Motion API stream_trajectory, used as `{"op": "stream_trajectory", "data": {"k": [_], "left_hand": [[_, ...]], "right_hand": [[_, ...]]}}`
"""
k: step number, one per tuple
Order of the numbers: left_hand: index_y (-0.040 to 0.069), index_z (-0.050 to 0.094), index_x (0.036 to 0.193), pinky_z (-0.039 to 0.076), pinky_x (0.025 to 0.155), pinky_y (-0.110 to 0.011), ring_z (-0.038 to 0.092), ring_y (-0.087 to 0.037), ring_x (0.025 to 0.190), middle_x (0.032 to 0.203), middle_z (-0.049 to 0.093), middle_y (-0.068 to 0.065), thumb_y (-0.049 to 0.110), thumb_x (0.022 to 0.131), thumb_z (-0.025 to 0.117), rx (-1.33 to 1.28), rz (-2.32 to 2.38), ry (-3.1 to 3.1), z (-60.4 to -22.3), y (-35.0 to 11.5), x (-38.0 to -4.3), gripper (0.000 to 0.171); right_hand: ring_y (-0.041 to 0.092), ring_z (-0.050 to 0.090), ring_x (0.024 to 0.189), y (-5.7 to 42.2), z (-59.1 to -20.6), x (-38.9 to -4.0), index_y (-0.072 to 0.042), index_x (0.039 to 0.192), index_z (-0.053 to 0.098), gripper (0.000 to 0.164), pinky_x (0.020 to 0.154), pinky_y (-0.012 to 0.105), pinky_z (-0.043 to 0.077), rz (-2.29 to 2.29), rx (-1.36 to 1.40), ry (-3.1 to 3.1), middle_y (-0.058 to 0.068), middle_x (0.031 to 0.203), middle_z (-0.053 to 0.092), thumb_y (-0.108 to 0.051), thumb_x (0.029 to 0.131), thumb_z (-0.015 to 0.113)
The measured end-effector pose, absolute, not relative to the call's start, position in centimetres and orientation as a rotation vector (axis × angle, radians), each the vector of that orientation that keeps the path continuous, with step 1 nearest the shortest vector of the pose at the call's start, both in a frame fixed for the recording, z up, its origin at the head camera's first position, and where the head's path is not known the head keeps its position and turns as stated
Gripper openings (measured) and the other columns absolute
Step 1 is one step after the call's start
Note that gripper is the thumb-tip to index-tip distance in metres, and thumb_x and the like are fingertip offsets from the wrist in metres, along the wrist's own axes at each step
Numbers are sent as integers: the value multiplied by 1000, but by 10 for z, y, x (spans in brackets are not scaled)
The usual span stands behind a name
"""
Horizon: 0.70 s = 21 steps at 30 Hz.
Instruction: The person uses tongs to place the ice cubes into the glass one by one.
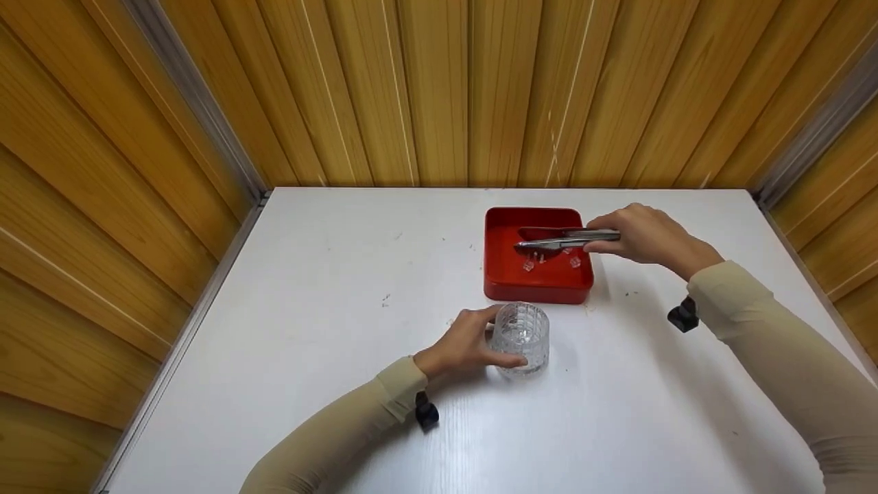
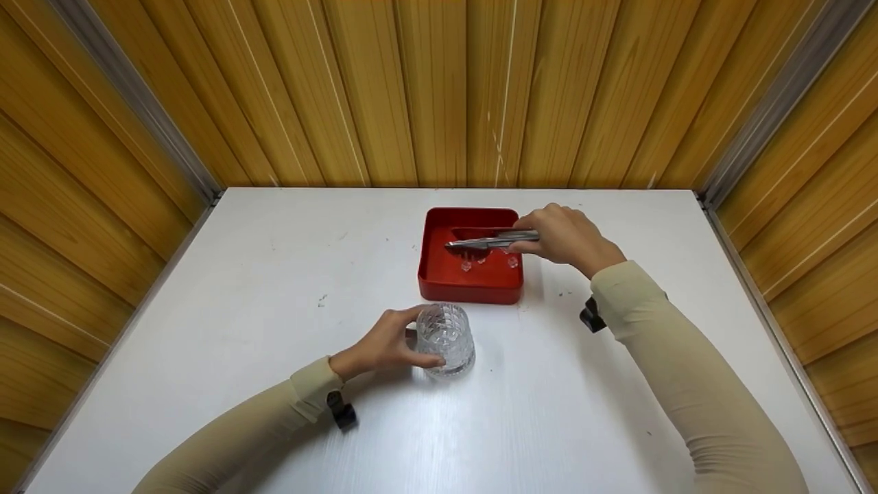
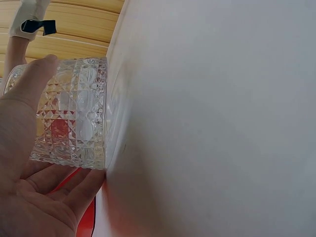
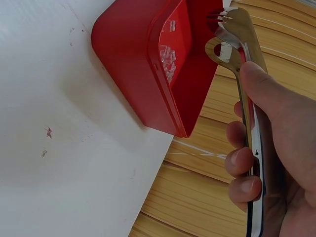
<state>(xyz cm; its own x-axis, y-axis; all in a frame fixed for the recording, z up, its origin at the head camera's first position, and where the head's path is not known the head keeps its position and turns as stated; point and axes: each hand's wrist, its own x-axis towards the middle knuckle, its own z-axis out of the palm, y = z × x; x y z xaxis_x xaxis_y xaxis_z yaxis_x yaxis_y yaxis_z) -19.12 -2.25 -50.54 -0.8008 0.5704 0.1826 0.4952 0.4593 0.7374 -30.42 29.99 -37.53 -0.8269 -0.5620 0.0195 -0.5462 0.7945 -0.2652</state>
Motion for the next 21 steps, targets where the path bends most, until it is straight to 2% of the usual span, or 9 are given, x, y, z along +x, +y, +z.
{"op": "stream_trajectory", "data": {"k": [9, 21], "left_hand": [[14, 61, 140, 52, 90, -19, 66, -8, 105, 118, 73, 3, 45, 76, 91, 945, 1286, 2592, -505, -21, -190, 77], [13, 60, 140, 52, 90, -19, 67, -8, 106, 119, 74, 2, 44, 77, 90, 998, 1282, 2604, -504, -19, -188, 77]], "right_hand": [[17, 58, 72, 300, -382, -311, -10, 119, 78, 35, 63, 34, 46, -382, -884, 2888, 4, 97, 78, -32, 91, 80], [15, 60, 73, 300, -394, -315, -7, 116, 78, 38, 66, 37, 49, -326, -925, 2884, 5, 97, 78, -33, 89, 82]]}}
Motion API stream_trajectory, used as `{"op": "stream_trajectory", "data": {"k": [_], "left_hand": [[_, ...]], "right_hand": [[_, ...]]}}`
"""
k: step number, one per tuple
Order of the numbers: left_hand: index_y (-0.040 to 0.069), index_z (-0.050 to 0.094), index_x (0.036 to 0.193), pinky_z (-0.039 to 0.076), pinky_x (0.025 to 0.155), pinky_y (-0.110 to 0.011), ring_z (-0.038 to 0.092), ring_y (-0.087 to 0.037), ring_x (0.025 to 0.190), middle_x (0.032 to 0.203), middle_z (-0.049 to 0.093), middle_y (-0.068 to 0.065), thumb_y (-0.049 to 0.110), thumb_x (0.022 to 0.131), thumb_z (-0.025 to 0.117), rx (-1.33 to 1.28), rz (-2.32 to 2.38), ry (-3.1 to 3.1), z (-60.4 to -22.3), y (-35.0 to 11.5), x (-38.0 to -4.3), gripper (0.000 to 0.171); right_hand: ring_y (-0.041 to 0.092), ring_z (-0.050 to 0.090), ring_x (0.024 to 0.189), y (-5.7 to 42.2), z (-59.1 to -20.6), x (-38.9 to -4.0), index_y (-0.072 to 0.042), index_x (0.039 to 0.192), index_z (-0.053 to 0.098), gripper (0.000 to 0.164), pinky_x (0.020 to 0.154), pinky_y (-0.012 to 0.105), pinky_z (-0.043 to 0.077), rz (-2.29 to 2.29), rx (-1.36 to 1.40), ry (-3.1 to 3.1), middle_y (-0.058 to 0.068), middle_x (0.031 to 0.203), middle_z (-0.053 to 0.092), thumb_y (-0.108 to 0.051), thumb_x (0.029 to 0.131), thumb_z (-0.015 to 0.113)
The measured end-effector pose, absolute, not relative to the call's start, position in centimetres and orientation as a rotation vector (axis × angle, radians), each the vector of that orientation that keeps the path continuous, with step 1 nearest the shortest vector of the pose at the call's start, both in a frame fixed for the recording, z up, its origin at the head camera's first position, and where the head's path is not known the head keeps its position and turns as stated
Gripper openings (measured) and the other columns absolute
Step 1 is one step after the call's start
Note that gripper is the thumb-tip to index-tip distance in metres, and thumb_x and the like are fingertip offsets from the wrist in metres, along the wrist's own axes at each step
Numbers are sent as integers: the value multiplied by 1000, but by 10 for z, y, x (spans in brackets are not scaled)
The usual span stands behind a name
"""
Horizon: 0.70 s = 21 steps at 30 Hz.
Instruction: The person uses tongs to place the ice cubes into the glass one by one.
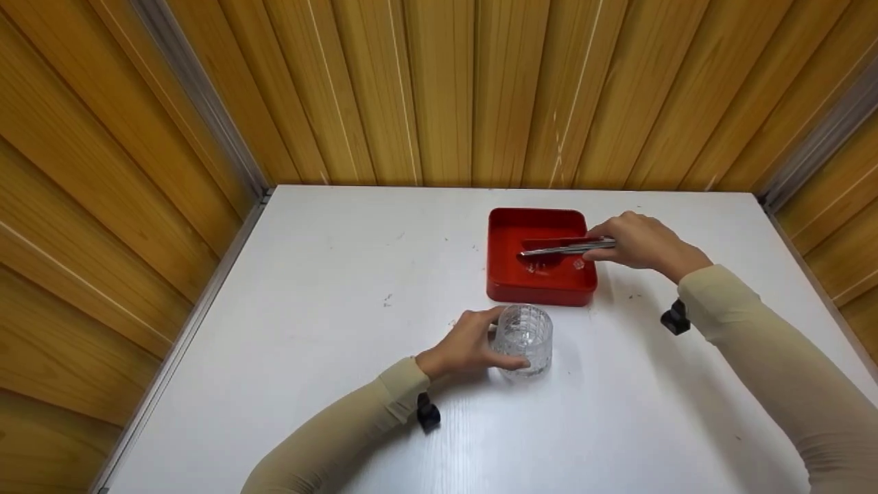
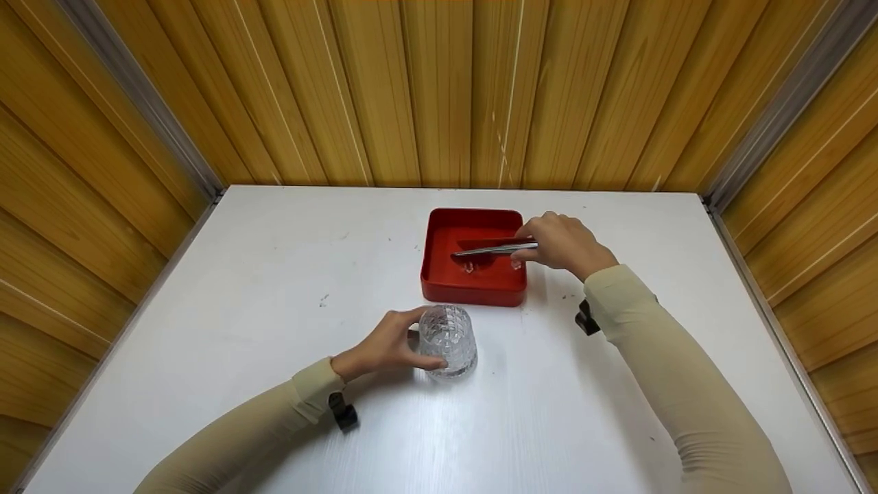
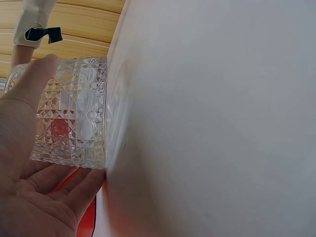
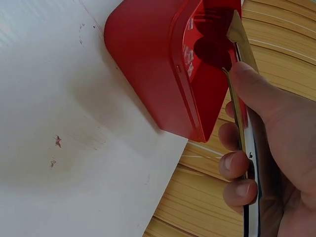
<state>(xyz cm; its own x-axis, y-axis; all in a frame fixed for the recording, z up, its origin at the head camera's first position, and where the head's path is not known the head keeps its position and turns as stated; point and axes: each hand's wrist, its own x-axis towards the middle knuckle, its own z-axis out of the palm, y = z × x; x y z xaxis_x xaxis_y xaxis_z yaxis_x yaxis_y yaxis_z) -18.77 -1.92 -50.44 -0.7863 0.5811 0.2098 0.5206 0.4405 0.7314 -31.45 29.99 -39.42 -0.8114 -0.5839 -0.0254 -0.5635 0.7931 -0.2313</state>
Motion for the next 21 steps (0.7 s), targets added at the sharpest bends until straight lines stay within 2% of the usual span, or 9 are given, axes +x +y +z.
{"op": "stream_trajectory", "data": {"k": [10, 17, 21], "left_hand": [[11, 61, 137, 52, 90, -18, 68, -9, 106, 116, 74, 1, 43, 76, 91, 998, 1303, 2579, -504, -17, -187, 75], [12, 61, 137, 52, 91, -19, 66, -6, 106, 118, 73, 3, 44, 77, 90, 984, 1305, 2577, -504, -16, -186, 75], [11, 61, 138, 52, 91, -19, 66, -6, 107, 119, 73, 3, 44, 76, 91, 986, 1312, 2573, -504, -16, -185, 76]], "right_hand": [[14, 56, 68, 300, -397, -313, -7, 114, 79, 42, 62, 33, 46, -353, -918, 2844, 0, 89, 77, -39, 88, 82], [17, 58, 71, 297, -399, -310, -7, 115, 79, 36, 62, 34, 46, -342, -878, 2838, 3, 92, 77, -31, 88, 83], [18, 56, 73, 296, -399, -309, -9, 114, 80, 34, 62, 34, 45, -310, -849, 2843, 0, 89, 76, -32, 88, 83]]}}
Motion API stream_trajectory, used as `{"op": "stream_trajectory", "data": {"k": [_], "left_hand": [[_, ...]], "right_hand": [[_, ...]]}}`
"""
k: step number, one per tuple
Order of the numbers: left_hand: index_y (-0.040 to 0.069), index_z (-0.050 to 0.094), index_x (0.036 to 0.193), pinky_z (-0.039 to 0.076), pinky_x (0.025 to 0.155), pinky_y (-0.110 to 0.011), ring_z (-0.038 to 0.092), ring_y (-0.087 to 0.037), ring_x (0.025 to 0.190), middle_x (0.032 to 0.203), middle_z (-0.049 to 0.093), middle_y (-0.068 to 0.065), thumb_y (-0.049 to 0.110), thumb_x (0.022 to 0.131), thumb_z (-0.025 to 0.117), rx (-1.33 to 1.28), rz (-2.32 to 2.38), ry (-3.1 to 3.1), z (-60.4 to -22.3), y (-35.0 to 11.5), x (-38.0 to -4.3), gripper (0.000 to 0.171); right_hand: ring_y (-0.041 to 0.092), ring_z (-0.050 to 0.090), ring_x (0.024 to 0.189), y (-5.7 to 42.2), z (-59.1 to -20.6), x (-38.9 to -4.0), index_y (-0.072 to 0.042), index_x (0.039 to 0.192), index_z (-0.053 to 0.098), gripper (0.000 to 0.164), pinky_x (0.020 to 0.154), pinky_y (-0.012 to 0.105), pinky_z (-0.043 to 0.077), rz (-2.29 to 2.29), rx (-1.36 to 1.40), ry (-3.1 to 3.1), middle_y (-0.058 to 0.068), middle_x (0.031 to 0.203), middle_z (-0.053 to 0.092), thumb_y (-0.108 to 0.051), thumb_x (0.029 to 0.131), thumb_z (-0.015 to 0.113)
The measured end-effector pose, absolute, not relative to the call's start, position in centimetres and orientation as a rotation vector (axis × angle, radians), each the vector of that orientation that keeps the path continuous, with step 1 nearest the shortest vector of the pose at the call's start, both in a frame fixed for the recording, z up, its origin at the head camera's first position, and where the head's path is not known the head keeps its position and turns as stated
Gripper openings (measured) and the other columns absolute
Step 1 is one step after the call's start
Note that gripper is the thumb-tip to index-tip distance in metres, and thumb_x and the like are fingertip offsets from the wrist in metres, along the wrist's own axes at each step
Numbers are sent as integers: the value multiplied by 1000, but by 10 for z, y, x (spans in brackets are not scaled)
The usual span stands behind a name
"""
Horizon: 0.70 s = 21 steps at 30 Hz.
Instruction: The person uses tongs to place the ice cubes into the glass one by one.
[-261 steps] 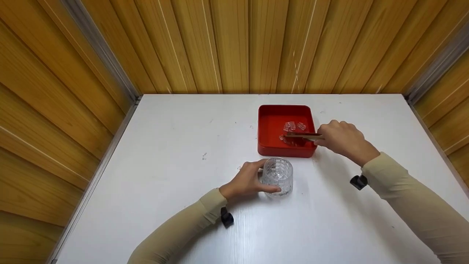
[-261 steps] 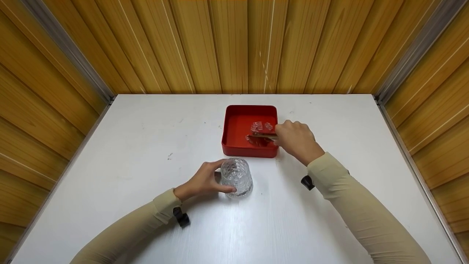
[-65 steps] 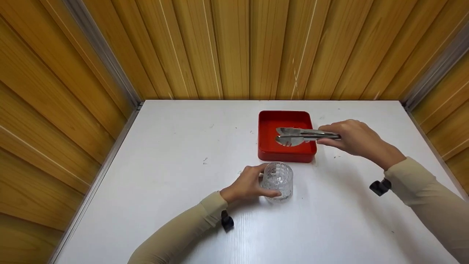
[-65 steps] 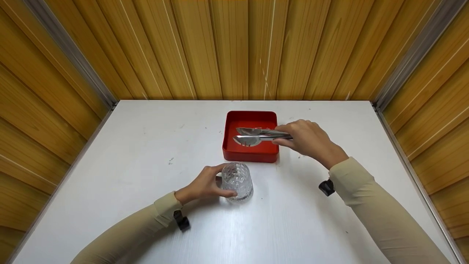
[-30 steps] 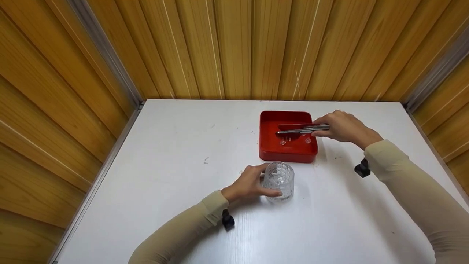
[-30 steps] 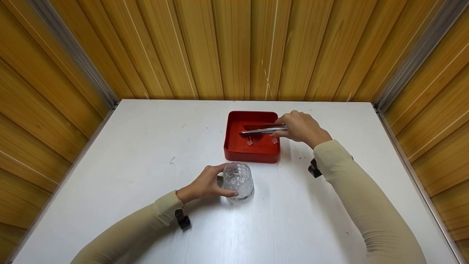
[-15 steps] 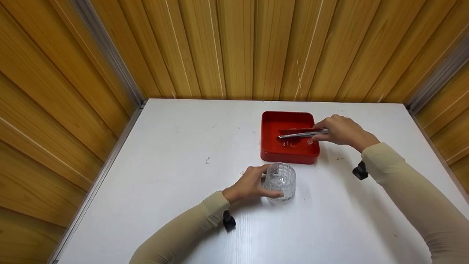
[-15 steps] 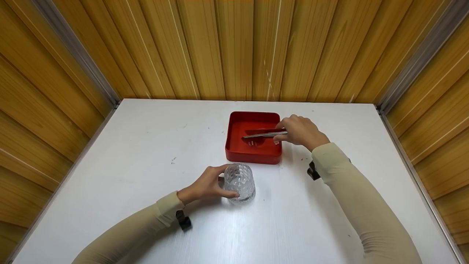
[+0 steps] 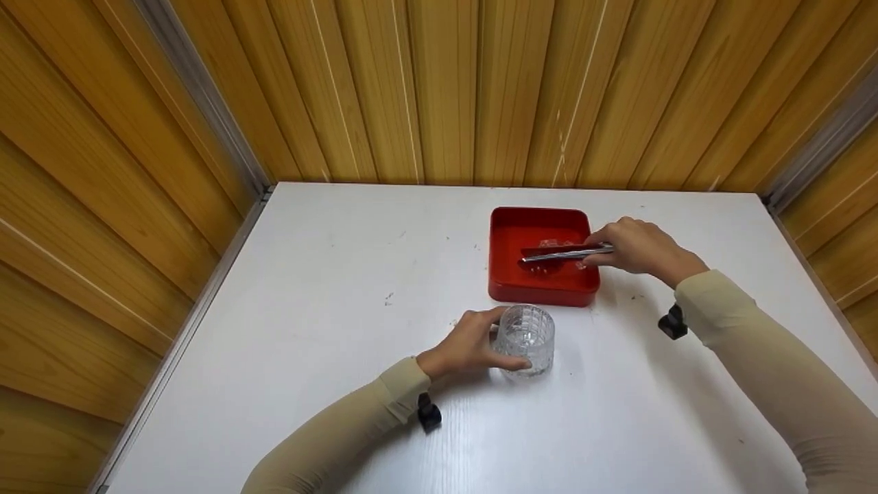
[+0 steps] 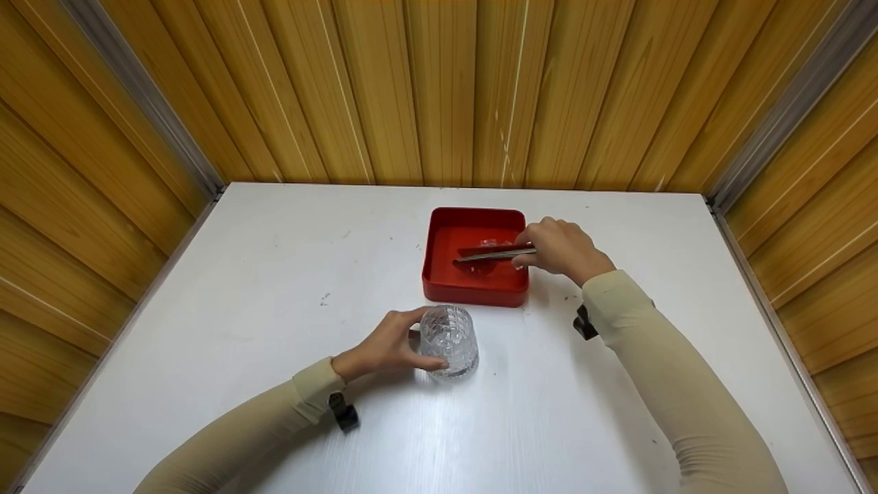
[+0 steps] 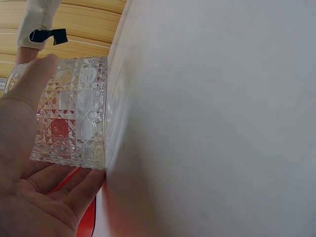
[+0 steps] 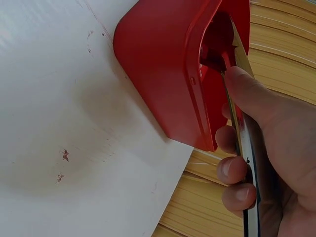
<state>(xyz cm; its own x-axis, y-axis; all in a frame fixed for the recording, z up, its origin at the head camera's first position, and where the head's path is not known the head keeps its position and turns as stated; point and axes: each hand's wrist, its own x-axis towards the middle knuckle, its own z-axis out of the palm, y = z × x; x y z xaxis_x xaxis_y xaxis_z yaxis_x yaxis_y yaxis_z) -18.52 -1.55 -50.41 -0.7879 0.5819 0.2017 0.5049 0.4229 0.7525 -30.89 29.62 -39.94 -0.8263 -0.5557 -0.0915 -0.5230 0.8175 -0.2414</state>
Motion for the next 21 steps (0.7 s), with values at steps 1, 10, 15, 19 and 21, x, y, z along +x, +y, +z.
{"op": "stream_trajectory", "data": {"k": [1, 10, 15, 19, 21], "left_hand": [[11, 61, 138, 52, 91, -19, 66, -7, 107, 119, 73, 2, 43, 76, 91, 989, 1314, 2573, -504, -16, -185, 76], [12, 62, 137, 51, 90, -18, 68, -8, 105, 117, 74, 3, 44, 76, 91, 1012, 1303, 2592, -506, -15, -185, 75], [12, 62, 137, 52, 89, -18, 68, -8, 105, 117, 74, 3, 44, 76, 91, 1011, 1302, 2592, -506, -15, -184, 75], [12, 61, 138, 52, 90, -18, 68, -8, 106, 117, 74, 2, 43, 76, 91, 1005, 1309, 2585, -506, -15, -184, 75], [12, 61, 138, 52, 90, -18, 68, -8, 106, 118, 74, 3, 43, 76, 91, 998, 1308, 2583, -507, -15, -184, 75]], "right_hand": [[18, 55, 73, 296, -399, -309, -10, 114, 80, 34, 63, 34, 44, -298, -846, 2845, -1, 88, 76, -32, 88, 83], [18, 52, 72, 299, -400, -307, -12, 113, 81, 30, 60, 34, 41, -261, -835, 2859, -1, 87, 75, -30, 89, 82], [18, 52, 71, 300, -402, -307, -11, 113, 81, 29, 58, 33, 41, -279, -843, 2864, 2, 92, 77, -26, 89, 82], [18, 53, 71, 301, -403, -307, -11, 113, 81, 28, 59, 33, 41, -280, -840, 2865, 2, 92, 77, -26, 89, 82], [19, 53, 72, 300, -404, -307, -11, 113, 80, 28, 59, 33, 41, -274, -841, 2866, 2, 92, 77, -25, 89, 82]]}}
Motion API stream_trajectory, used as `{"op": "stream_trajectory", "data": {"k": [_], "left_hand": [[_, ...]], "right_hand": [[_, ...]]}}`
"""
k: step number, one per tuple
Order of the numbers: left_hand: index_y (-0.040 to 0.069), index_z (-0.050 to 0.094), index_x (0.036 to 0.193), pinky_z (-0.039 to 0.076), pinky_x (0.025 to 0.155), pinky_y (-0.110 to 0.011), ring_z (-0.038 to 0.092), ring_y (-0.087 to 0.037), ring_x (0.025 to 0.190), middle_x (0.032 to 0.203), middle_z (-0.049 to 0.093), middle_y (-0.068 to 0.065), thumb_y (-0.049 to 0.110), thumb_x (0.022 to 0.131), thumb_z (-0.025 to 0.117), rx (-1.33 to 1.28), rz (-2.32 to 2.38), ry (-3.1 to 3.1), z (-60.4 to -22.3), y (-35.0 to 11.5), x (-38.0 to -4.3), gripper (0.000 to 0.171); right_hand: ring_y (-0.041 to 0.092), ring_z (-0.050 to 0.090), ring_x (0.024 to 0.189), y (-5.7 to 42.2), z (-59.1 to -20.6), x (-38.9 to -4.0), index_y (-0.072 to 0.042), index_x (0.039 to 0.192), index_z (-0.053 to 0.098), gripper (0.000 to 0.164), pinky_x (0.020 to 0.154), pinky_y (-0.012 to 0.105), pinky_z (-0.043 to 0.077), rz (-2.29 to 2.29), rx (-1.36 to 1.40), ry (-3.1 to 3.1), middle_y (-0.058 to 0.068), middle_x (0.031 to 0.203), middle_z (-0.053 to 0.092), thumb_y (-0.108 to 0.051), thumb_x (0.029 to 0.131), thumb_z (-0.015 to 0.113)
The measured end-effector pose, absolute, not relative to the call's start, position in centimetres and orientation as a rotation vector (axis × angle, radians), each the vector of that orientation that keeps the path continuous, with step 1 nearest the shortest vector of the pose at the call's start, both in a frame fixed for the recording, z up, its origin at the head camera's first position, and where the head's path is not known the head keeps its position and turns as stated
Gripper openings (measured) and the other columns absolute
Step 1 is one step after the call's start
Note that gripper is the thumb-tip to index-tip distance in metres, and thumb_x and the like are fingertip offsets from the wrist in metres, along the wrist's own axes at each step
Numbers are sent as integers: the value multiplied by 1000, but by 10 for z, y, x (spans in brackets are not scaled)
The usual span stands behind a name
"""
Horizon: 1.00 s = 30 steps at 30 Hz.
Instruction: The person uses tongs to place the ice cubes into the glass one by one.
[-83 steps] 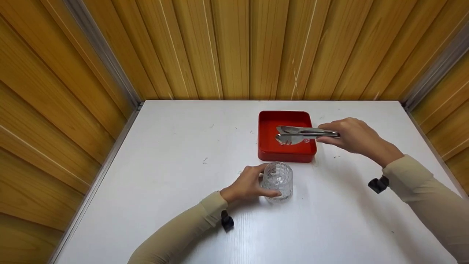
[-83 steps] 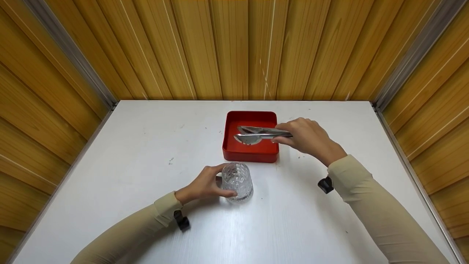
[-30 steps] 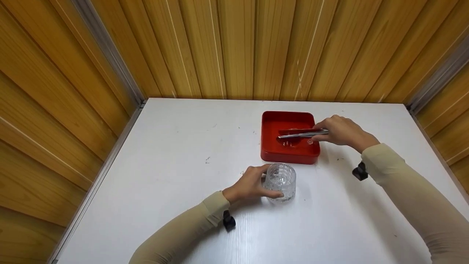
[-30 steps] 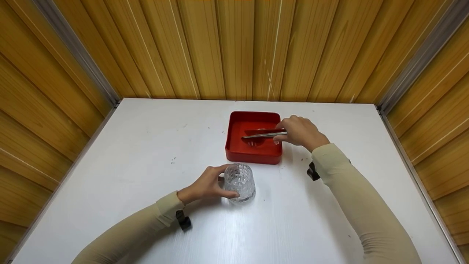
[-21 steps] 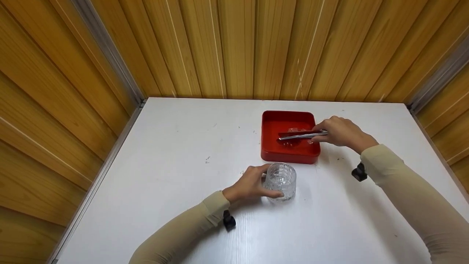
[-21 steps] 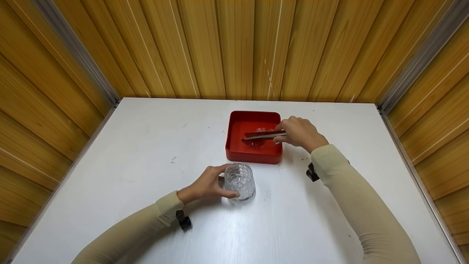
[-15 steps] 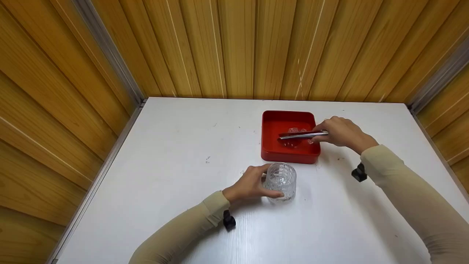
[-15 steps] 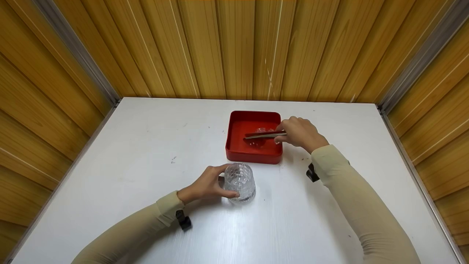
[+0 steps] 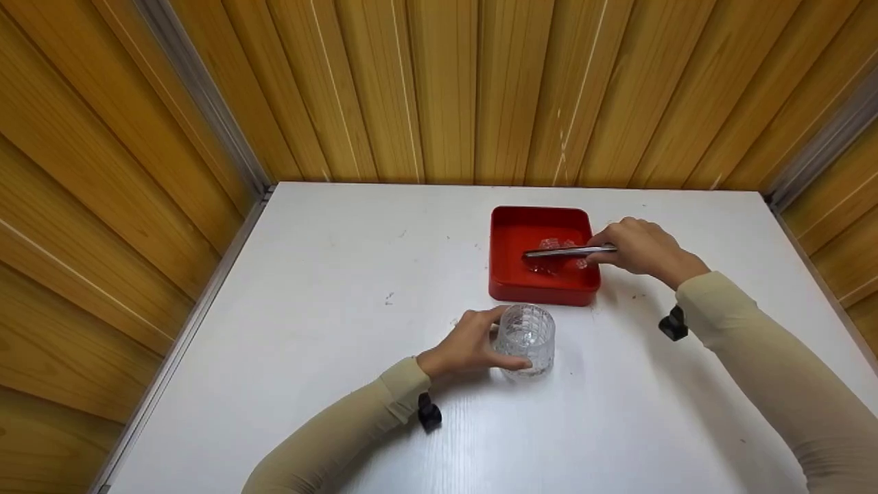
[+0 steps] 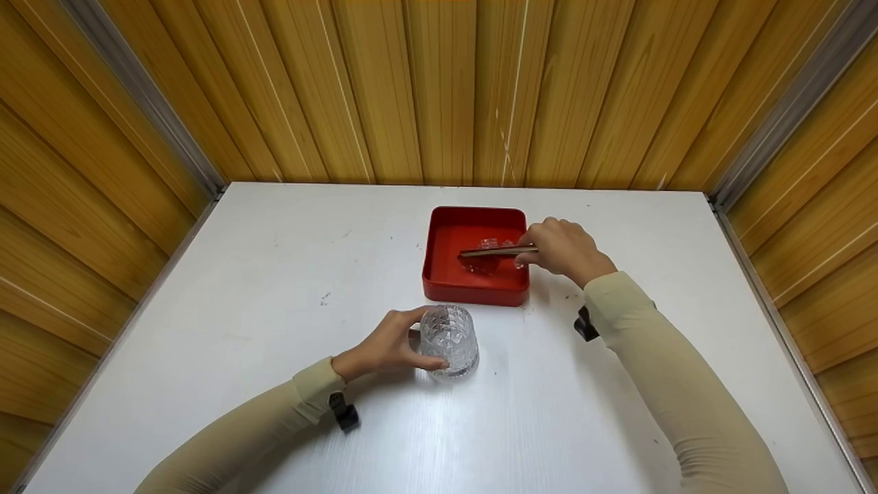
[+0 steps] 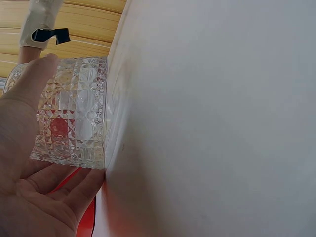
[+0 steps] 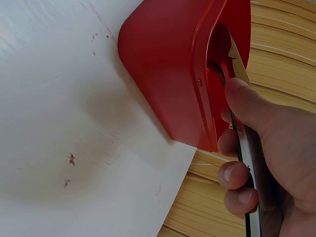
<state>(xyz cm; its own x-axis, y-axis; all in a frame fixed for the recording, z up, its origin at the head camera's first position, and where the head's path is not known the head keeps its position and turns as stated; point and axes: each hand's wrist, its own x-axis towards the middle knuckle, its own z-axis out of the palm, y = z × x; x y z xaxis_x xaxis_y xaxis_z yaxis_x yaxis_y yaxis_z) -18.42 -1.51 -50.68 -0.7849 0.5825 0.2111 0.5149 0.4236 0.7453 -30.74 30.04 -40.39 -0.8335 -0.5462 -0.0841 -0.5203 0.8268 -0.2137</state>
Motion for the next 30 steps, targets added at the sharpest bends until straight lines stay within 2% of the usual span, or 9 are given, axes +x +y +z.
{"op": "stream_trajectory", "data": {"k": [7, 13, 20, 30], "left_hand": [[10, 61, 138, 52, 92, -19, 68, -8, 108, 118, 74, 1, 41, 75, 92, 1010, 1327, 2577, -507, -17, -183, 76], [11, 61, 138, 52, 91, -18, 68, -9, 107, 119, 74, 1, 40, 76, 92, 1035, 1337, 2586, -505, -18, -181, 75], [12, 61, 138, 52, 90, -19, 68, -9, 106, 118, 74, 2, 42, 76, 92, 1013, 1315, 2591, -504, -18, -180, 75], [12, 61, 139, 51, 93, -20, 67, -9, 109, 119, 73, 4, 42, 75, 92, 959, 1299, 2581, -502, -18, -181, 78]], "right_hand": [[18, 51, 70, 301, -405, -306, -12, 112, 81, 27, 58, 33, 40, -311, -840, 2874, 0, 88, 75, -26, 89, 82], [15, 48, 67, 306, -398, -300, -15, 112, 81, 24, 56, 32, 38, -350, -890, 2898, 1, 94, 77, -26, 91, 80], [15, 52, 68, 310, -388, -290, -19, 114, 81, 25, 57, 33, 39, -392, -862, 2929, 0, 98, 78, -31, 92, 78], [16, 49, 64, 314, -369, -274, -17, 114, 81, 26, 54, 32, 37, -399, -806, 2963, -5, 76, 69, -31, 92, 79]]}}
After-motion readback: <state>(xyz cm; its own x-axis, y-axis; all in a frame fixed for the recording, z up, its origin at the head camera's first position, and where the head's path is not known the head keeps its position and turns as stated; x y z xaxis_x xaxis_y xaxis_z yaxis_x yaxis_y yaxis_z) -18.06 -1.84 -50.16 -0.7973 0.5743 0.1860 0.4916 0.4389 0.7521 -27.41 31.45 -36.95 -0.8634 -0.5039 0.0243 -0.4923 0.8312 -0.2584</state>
